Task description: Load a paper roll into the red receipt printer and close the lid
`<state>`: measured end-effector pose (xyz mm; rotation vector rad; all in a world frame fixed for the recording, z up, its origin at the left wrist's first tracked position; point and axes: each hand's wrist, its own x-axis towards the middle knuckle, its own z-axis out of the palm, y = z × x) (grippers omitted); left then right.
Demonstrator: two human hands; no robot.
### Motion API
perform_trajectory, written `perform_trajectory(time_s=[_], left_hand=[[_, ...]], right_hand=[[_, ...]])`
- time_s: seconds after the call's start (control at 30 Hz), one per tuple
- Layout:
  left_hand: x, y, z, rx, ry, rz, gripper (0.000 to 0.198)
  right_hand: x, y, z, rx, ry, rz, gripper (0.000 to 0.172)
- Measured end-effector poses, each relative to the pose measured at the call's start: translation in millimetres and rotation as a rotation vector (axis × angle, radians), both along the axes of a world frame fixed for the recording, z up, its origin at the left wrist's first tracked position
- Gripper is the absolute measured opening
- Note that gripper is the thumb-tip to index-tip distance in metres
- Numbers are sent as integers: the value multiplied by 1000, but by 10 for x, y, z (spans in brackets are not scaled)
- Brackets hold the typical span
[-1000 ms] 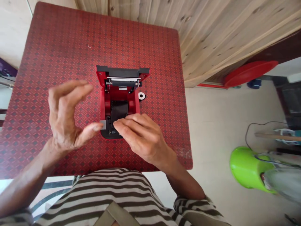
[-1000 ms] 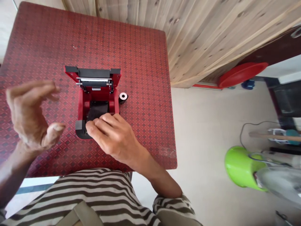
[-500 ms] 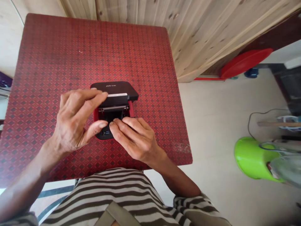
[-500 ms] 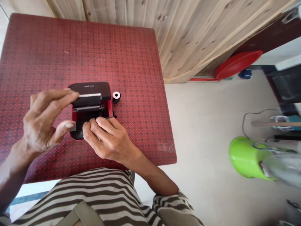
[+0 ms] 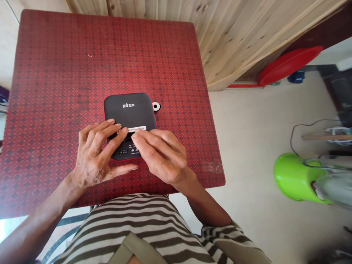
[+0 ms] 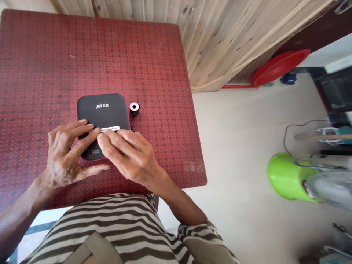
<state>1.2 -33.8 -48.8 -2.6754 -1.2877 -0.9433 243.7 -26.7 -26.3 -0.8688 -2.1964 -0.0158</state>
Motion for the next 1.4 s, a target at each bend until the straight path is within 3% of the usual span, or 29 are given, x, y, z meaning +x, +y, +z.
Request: perform_trajectory(time_s=[0.1, 0.23, 0.33, 0.5, 0.67, 0.93, 1.17, 1.4], left_hand=[[-5, 13, -10, 11, 12, -14, 90], [-10, 9, -52, 39, 22, -14, 87], [-8, -66, -107, 46, -39, 22, 84], [-28, -267, -208, 48, -99, 190, 80], [-108, -354, -269, 43, -38, 252, 63], [-136, -317, -322, 13, -168, 177, 63], [-169, -298, -323, -17, -132, 188, 54], [-170, -195, -335, -59, -308, 114, 60]], right_hand=[[98, 24, 3, -67, 169, -80, 39], [261, 17, -33, -154, 294, -271, 25], [310, -87, -124, -254, 311, -339, 20], [184, -330, -282, -403, 359, -330, 24], [86, -415, -312, -426, 378, -357, 29], [88, -436, -329, -410, 393, -333, 32], [123, -385, -345, -423, 421, -349, 27], [314, -250, -400, -465, 518, -485, 22]])
